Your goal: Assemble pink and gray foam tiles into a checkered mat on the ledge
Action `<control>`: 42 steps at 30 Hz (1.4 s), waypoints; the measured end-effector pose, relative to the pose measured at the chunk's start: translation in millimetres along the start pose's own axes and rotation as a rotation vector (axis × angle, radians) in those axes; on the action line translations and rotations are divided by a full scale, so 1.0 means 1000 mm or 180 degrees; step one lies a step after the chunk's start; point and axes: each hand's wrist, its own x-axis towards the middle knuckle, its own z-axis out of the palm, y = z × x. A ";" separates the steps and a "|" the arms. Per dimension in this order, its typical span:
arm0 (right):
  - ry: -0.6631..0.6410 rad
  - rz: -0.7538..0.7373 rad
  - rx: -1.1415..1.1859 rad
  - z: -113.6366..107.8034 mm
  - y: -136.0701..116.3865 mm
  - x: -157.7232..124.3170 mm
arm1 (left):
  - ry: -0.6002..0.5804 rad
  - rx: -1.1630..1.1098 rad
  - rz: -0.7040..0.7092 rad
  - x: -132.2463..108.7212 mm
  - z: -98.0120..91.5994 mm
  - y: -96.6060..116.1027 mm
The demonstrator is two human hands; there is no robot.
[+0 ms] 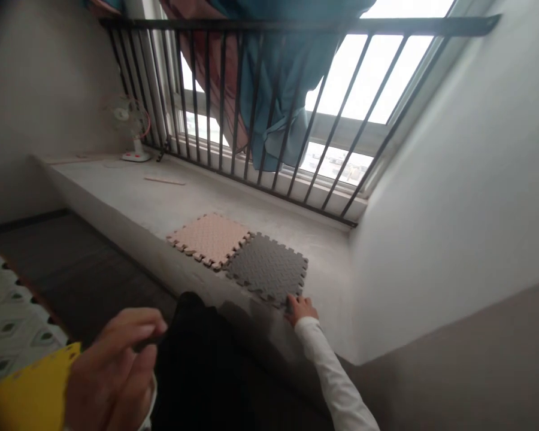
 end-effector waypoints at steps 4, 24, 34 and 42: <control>-0.0403 0.0833 -0.0373 0.008 0.059 -0.047 | -0.0590 -0.0282 0.0026 -0.017 0.053 -0.020; -0.0341 0.0961 0.0044 0.019 0.054 -0.054 | -0.1642 -0.0423 -0.1479 -0.142 0.184 -0.121; -0.0566 0.1221 0.0159 0.015 0.075 -0.056 | -0.1669 -0.0516 -0.1135 -0.148 0.184 -0.119; -0.0621 0.1344 0.0080 0.012 0.072 -0.054 | -0.1814 -0.0476 -0.1209 -0.145 0.179 -0.119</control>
